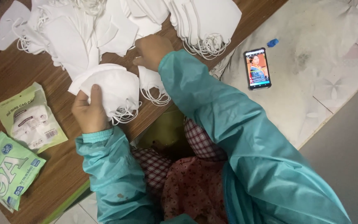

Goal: Inspecting and stacking white face masks on a wooden table in a factory setting.

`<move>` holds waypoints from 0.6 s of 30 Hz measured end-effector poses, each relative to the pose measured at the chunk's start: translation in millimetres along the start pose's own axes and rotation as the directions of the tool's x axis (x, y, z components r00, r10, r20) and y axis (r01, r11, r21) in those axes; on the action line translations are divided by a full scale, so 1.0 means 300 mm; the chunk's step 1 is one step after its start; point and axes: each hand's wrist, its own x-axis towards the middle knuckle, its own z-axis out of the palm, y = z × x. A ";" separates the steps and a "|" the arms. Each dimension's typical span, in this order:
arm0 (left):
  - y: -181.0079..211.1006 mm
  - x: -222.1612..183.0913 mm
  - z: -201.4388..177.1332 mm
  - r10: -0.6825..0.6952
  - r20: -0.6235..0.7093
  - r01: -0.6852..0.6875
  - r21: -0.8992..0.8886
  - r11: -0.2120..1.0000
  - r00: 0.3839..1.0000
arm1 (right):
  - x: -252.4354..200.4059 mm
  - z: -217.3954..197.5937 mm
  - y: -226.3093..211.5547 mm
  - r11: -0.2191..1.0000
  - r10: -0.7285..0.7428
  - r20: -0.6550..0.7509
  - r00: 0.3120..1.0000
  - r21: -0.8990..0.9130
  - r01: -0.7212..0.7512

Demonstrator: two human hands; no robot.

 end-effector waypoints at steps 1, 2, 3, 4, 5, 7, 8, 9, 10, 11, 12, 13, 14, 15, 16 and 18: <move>-0.003 0.001 -0.006 0.002 -0.003 -0.002 0.000 1.000 1.000 | -0.007 -0.009 -0.005 1.000 -0.003 0.000 1.000 0.000 0.003; -0.006 0.003 -0.009 -0.010 0.000 0.010 0.014 1.000 1.000 | -0.014 -0.019 -0.007 1.000 0.009 0.114 0.993 0.024 -0.012; -0.009 0.005 -0.012 -0.022 0.002 0.022 0.028 0.999 1.000 | -0.021 -0.029 -0.008 0.998 0.018 0.227 0.974 0.047 -0.029; -0.005 0.005 -0.010 -0.020 0.000 0.020 0.028 0.999 1.000 | -0.024 -0.041 -0.009 0.999 0.016 0.226 0.974 0.047 -0.027; -0.002 0.005 -0.008 -0.020 -0.012 0.021 0.033 0.999 1.000 | -0.027 -0.053 -0.010 0.999 0.002 0.289 0.957 0.039 -0.014; 0.000 0.005 -0.008 -0.020 -0.026 0.021 0.039 0.999 0.999 | -0.020 -0.043 -0.005 0.999 -0.014 0.352 0.936 0.032 0.003; -0.001 0.005 -0.009 -0.007 -0.013 0.007 0.032 0.999 1.000 | -0.010 -0.024 0.002 0.999 0.005 0.344 0.939 0.030 -0.016; -0.001 0.004 -0.009 0.006 0.000 -0.006 0.024 1.000 1.000 | 0.000 -0.005 0.010 0.999 0.023 0.336 0.942 0.027 -0.034; -0.010 0.007 -0.010 0.006 0.000 -0.006 0.025 1.000 1.000 | -0.019 -0.028 -0.006 0.999 0.023 0.336 0.941 0.027 -0.034; -0.019 0.009 -0.012 0.014 -0.004 -0.014 0.006 1.000 1.000 | -0.038 -0.051 -0.023 0.993 0.025 0.252 0.967 0.104 -0.053; -0.026 0.013 -0.010 0.025 -0.009 -0.025 -0.014 1.000 1.000 | -0.055 -0.079 -0.038 0.982 0.034 0.165 0.986 0.179 -0.064; -0.019 0.012 -0.006 0.026 -0.010 -0.026 -0.016 1.000 1.000 | -0.050 -0.072 -0.039 0.982 0.033 0.164 0.986 0.178 -0.063; -0.014 0.010 -0.004 0.045 -0.024 -0.044 0.015 0.999 0.999 | -0.046 -0.062 -0.040 0.979 0.000 -0.052 0.999 0.202 0.011; -0.009 0.007 0.000 0.063 -0.038 -0.062 0.045 0.997 0.997 | -0.043 -0.052 -0.040 0.974 -0.030 -0.266 0.963 0.210 0.089; -0.007 0.007 -0.002 0.063 -0.035 -0.062 0.046 0.997 0.997 | -0.053 -0.061 -0.053 0.974 -0.028 -0.267 0.963 0.211 0.087; -0.006 0.007 0.000 0.095 -0.057 -0.088 0.124 0.988 0.994 | -0.076 -0.078 -0.073 0.890 -0.115 -0.506 0.855 0.329 0.315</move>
